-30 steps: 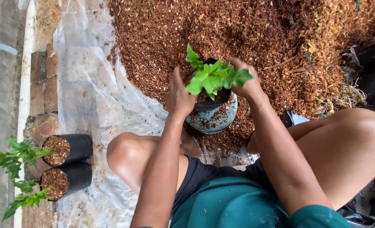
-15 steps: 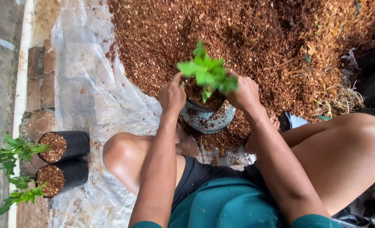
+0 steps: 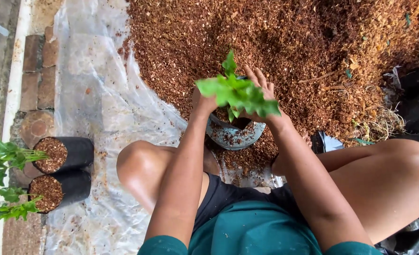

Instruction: A person is repotting a small seedling into a black plastic planting bag using a soil-like medium.

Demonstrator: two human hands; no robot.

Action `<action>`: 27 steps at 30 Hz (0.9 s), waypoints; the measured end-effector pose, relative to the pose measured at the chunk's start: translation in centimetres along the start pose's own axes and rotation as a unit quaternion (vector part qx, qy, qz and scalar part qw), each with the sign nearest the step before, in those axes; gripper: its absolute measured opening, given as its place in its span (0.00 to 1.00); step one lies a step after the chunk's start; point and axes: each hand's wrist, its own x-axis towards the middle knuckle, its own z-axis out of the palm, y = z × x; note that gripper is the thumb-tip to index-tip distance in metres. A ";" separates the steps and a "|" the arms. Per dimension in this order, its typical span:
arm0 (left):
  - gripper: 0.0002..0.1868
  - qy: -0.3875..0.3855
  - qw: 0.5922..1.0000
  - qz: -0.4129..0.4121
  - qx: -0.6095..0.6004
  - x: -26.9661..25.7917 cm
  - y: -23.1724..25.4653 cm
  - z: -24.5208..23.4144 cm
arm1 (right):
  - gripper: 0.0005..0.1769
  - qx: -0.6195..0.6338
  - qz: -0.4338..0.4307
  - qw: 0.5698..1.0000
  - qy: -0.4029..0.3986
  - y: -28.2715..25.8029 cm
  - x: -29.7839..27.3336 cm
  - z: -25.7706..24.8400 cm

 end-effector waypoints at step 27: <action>0.19 -0.063 0.990 -0.044 0.115 -0.8 -0.1 1.1 | 0.42 0.091 -0.022 0.983 0.156 2.2 -0.1 5.9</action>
